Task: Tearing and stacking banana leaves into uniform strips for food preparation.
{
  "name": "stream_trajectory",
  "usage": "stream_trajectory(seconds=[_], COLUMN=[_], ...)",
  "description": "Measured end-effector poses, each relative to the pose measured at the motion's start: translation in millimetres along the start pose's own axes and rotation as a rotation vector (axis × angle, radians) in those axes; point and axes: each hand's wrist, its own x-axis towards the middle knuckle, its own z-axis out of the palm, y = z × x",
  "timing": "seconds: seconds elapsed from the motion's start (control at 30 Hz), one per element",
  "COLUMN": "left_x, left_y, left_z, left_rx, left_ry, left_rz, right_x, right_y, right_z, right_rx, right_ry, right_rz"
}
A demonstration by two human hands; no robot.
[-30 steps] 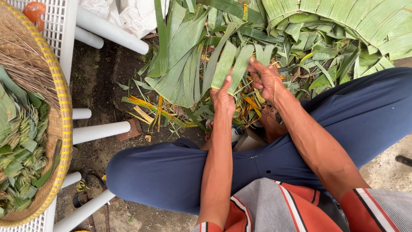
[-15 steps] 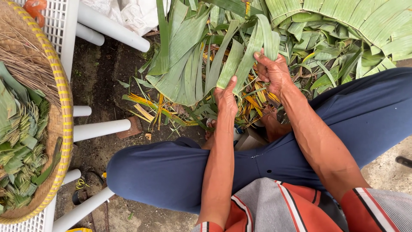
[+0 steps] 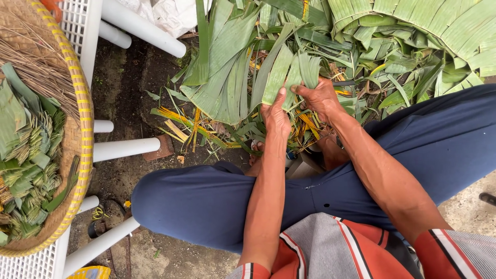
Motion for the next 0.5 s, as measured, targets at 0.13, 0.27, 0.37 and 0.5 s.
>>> stream_trajectory(seconds=[0.13,0.27,0.37,0.5], left_x=[-24,-34,-35,-42], left_y=[25,40,40,45], left_z=[19,26,26,32], left_rx=[-0.006,-0.021,-0.029,-0.02], left_ry=[-0.048,-0.141,-0.146,-0.144], left_rz=[-0.035,-0.02,-0.018,-0.007], right_x=[8,10,9,4], right_y=[6,4,3,-6], right_z=[-5,-5,-4,2], right_rx=[-0.017,-0.043,-0.034,-0.028], right_ry=[0.037,0.051,0.09,0.102], right_rz=[-0.038,-0.076,-0.1,-0.1])
